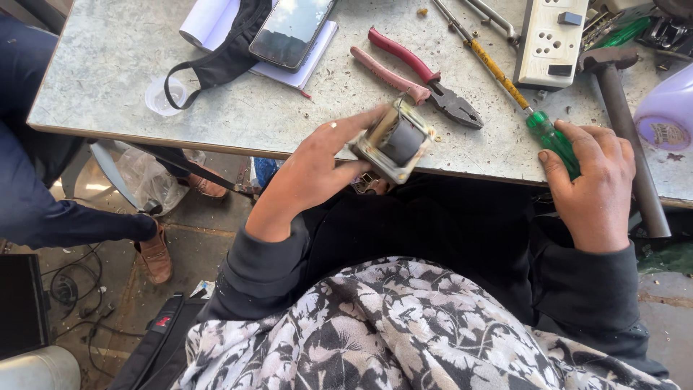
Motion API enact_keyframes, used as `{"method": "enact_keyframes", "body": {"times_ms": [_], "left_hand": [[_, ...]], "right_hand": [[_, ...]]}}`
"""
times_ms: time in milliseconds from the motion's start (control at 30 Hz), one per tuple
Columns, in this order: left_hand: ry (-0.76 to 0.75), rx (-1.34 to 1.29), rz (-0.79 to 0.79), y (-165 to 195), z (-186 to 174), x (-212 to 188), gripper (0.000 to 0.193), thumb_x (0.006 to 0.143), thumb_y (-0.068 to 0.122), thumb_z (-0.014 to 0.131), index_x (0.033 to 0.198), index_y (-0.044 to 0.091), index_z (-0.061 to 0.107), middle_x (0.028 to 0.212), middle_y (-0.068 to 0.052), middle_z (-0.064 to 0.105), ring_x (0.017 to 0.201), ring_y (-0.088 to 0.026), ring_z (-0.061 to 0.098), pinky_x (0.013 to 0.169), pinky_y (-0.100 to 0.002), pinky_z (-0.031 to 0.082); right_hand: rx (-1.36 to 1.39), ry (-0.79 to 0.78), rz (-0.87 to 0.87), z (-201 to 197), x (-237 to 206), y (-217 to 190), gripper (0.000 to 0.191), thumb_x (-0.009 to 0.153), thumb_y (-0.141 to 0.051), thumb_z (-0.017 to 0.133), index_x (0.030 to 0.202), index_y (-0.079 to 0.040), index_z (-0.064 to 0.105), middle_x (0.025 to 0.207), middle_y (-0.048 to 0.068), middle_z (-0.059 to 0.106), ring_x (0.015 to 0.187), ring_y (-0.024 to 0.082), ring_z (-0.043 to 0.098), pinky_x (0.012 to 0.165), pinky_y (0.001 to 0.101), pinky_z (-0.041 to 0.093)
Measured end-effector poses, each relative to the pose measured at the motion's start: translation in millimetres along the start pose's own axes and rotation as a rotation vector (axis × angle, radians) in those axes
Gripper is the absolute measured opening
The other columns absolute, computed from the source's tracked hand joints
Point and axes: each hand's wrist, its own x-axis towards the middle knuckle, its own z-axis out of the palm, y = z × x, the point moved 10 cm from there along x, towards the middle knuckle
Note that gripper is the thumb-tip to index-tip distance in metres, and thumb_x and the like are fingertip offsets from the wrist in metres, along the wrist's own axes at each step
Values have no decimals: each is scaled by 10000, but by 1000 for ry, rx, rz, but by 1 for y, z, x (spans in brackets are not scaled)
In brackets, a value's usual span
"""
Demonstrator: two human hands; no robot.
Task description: The person fits a transformer into a red plastic housing using pliers and a screwdriver, and then uses a hammer and a screwdriver to strike the metal casing of the transformer.
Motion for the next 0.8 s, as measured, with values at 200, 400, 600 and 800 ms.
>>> {"method": "enact_keyframes", "body": {"times_ms": [200,400,600,800], "left_hand": [[83,-98,-11,-6,8,-6,808,882,18,649,1624,219,399,1559,-123,589,1432,-318,583,1228,-421,447],[168,141,71,7,26,-8,1201,656,397,965,1593,144,258,1541,-234,411,1444,-448,361,1183,-512,288],[169,145,119,-6,22,8,960,770,361,964,1535,233,398,1430,-60,581,1363,-273,577,1200,-440,473],[-27,-18,46,-28,9,16,927,659,239,937,1466,214,482,1415,-59,593,1258,-320,594,1100,-460,493]], "right_hand": [[-45,0,-7,3,-2,4,306,1037,-162,784,1315,-59,709,1228,153,647,1172,352,557,1052,434,442],[-61,20,19,1,-4,2,291,1045,-161,785,1297,-32,714,1181,167,646,1118,359,567,1044,450,465],[35,103,-10,-33,3,-7,209,1052,-83,771,1209,38,705,1051,176,664,977,320,624,918,432,496],[986,356,337,-46,-17,41,158,1055,-128,691,1195,-59,669,1167,8,660,1015,120,653,900,250,548]]}}
